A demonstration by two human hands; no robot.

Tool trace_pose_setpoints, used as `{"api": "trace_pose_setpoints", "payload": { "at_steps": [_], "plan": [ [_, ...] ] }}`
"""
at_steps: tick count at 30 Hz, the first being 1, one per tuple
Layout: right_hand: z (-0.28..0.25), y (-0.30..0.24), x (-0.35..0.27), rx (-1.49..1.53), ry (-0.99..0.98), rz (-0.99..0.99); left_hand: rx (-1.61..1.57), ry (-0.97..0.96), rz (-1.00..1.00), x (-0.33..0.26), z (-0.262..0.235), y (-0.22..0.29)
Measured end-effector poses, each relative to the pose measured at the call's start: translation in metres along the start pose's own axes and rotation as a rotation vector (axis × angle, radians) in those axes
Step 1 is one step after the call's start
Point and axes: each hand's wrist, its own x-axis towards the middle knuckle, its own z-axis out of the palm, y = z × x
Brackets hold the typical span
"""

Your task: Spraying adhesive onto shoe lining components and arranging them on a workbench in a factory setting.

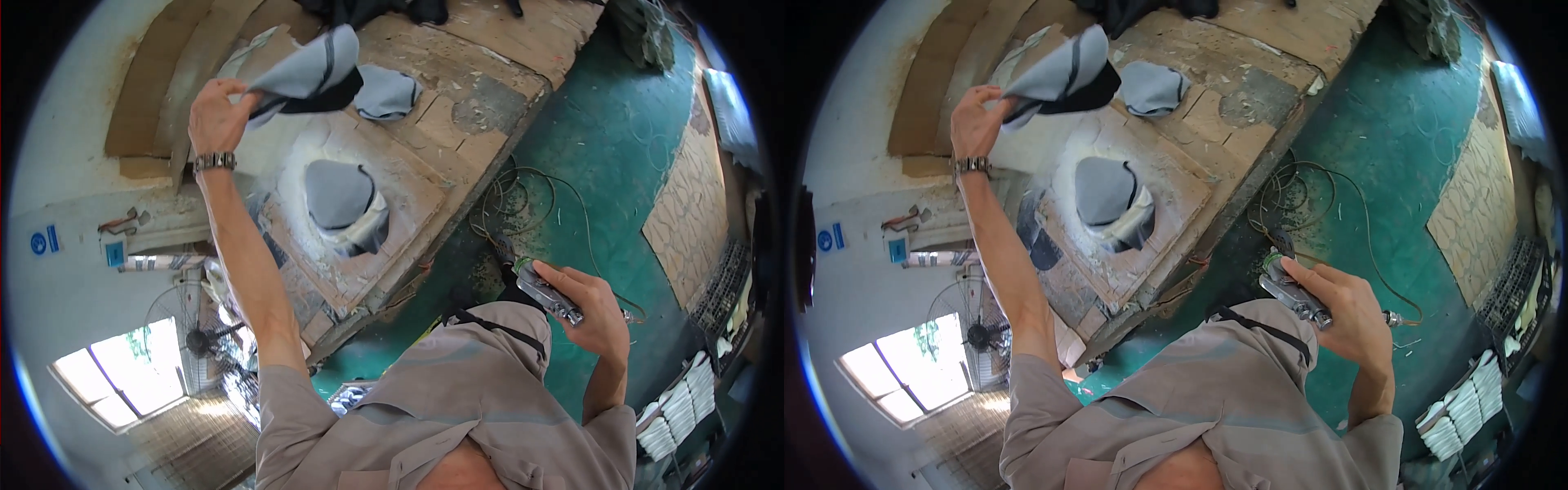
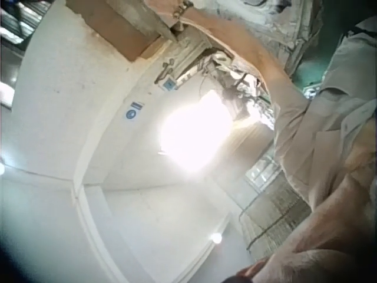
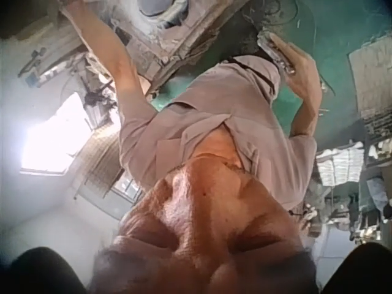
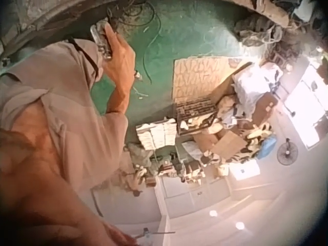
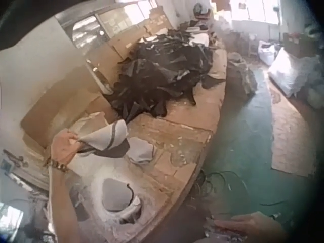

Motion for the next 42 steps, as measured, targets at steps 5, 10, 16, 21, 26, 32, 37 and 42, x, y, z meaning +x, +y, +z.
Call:
{"api": "trace_pose_setpoints", "payload": {
  "at_steps": [5,10,16,21,26,32,37,42],
  "plan": [
    [-0.002,0.017,-0.017,-0.047,0.031,0.159,0.023,0.292,-0.044,0.063,0.084,0.051],
    [0.003,0.025,-0.031,-0.061,0.098,0.248,0.205,0.292,-0.18,0.07,0.262,0.136],
    [0.005,0.029,-0.017,-0.042,0.082,0.275,-0.571,-0.308,-0.415,0.01,0.396,0.216],
    [0.011,0.022,0.018,0.042,-0.027,0.199,-0.554,-0.035,-0.225,-0.141,0.318,0.168],
    [0.015,-0.008,0.04,0.041,-0.13,0.0,-0.125,-0.145,-0.533,-0.288,0.212,0.046],
    [0.019,-0.037,0.068,-0.052,-0.299,-0.255,-0.287,-0.143,-0.732,-0.359,0.228,0.013],
    [0.039,-0.075,0.079,-0.013,-0.297,-0.332,-0.193,-0.181,-0.738,-0.354,0.246,0.007],
    [0.026,-0.101,0.057,-0.071,-0.23,-0.295,-0.243,-0.133,-0.647,-0.354,0.243,0.002]
  ]
}}
